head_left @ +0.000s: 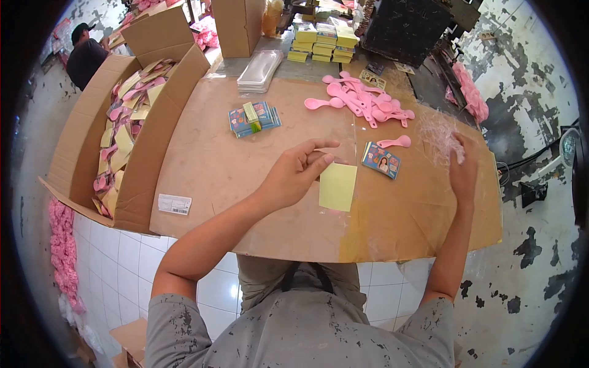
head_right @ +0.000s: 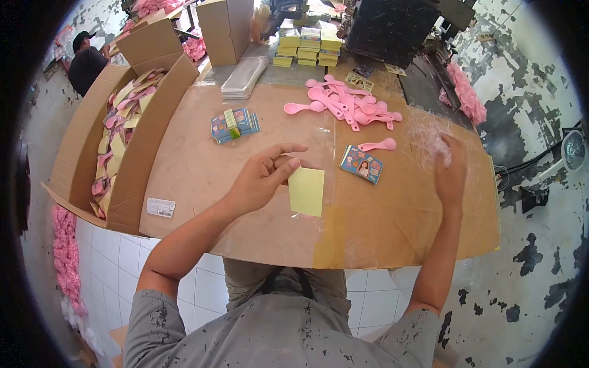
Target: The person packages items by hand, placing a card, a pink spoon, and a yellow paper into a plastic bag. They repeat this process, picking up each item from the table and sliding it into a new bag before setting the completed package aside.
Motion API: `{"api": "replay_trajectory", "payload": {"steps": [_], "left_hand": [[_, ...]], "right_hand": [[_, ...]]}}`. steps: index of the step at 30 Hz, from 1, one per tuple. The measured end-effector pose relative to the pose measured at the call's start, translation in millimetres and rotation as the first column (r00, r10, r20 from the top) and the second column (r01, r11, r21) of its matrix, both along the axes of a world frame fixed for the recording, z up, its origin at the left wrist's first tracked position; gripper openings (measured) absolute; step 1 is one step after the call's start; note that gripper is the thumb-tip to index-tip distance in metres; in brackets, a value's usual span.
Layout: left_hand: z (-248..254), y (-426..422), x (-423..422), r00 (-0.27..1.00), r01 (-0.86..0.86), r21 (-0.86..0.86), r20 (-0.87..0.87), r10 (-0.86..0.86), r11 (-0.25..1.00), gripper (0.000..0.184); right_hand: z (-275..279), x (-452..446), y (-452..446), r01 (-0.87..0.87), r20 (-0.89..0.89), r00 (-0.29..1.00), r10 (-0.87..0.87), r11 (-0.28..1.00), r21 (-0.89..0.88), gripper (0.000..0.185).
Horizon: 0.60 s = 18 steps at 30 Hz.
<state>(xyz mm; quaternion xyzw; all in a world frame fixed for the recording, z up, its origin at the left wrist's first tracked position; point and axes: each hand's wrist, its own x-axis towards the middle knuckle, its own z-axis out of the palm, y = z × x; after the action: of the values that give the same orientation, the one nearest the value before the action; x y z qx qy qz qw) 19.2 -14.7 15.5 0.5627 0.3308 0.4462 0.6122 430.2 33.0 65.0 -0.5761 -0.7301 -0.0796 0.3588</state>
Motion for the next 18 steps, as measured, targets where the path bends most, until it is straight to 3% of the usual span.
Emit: {"api": "replay_trajectory", "payload": {"steps": [2,4,6,9,12,18], "left_hand": [[-5,3,-1,0.998,-0.038,0.016,-0.056,0.039,0.999,0.034],[-8,4,-1,0.996,-0.059,0.014,-0.066,0.060,0.998,0.031],[-8,5,1,0.998,-0.061,-0.006,-0.030,0.061,0.998,0.031],[-6,3,1,0.998,-0.054,0.007,-0.033,0.054,0.999,0.032],[-1,2,0,0.999,-0.040,0.025,0.015,0.040,0.999,0.032],[-9,6,-2,0.997,-0.051,-0.011,-0.056,0.051,0.999,0.030]], "right_hand": [[9,-61,-11,-0.199,-0.212,0.965,0.155,0.958,-0.208,0.038],[6,-104,-19,-0.528,-0.408,0.832,0.375,0.762,-0.376,0.034],[3,-144,-26,-0.686,-0.468,0.720,0.512,0.629,-0.367,0.031],[-24,-172,-17,-0.827,-0.791,0.517,0.327,0.431,-0.362,0.028],[-31,-175,-8,-0.856,-0.848,0.461,0.262,0.384,-0.347,0.025],[-35,-165,-7,-0.852,-0.878,0.436,0.200,0.406,-0.330,0.019]]}}
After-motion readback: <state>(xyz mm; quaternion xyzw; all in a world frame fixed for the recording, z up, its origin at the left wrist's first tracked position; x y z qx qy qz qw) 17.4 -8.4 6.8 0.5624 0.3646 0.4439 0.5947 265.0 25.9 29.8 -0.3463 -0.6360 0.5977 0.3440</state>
